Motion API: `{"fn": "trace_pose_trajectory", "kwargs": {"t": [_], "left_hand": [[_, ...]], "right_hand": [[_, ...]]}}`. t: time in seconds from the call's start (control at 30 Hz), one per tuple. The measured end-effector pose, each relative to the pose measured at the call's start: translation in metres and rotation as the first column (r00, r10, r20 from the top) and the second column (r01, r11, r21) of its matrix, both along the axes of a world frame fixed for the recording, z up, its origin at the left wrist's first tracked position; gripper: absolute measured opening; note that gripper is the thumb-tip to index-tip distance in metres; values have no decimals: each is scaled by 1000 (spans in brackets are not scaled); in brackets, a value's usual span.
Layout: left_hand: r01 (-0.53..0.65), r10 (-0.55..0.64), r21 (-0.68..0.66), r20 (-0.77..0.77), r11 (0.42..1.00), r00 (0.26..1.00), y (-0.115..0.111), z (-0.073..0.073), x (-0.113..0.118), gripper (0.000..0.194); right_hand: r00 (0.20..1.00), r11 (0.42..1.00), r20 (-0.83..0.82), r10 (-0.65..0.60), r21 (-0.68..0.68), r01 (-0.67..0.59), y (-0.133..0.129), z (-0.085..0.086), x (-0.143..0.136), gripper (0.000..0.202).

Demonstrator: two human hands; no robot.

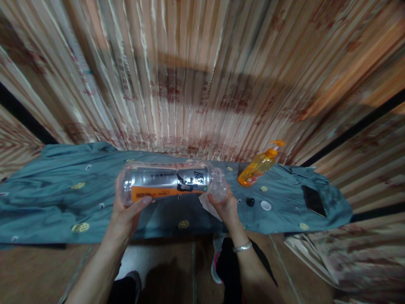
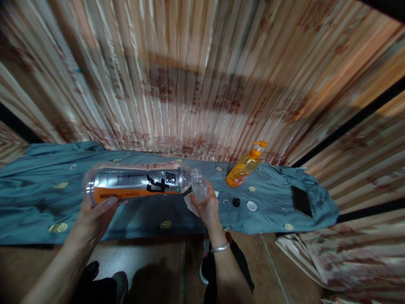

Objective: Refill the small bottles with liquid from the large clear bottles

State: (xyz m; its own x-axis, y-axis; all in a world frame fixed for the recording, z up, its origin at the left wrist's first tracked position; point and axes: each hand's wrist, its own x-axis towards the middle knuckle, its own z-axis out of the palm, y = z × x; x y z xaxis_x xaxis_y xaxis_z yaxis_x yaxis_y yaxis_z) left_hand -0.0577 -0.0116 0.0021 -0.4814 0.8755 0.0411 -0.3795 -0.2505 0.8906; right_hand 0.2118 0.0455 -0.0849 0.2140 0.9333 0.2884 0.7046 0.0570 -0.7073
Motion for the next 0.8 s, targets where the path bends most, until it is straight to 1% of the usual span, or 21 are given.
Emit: {"fn": "trace_pose_trajectory", "kwargs": {"t": [0.23,0.47,0.63,0.8], "left_hand": [[0,0,-18,-4,1000,1000,0,0,0,102],[34,-32,39,-66,999,997,0,-6,-3,92],[53,-50,33,-83,998,995,-2,-7,-3,95],[38,-37,16,-69,999,997,-2,-5,-3,98]], "right_hand": [[1000,1000,-2,0,-11,0,0,0,1,70],[1000,1000,3,11,-6,-11,-1,3,0,69],[1000,999,2,1,-35,-1,-1,4,0,68],[1000,1000,7,-3,-27,3,-1,4,0,70]]}}
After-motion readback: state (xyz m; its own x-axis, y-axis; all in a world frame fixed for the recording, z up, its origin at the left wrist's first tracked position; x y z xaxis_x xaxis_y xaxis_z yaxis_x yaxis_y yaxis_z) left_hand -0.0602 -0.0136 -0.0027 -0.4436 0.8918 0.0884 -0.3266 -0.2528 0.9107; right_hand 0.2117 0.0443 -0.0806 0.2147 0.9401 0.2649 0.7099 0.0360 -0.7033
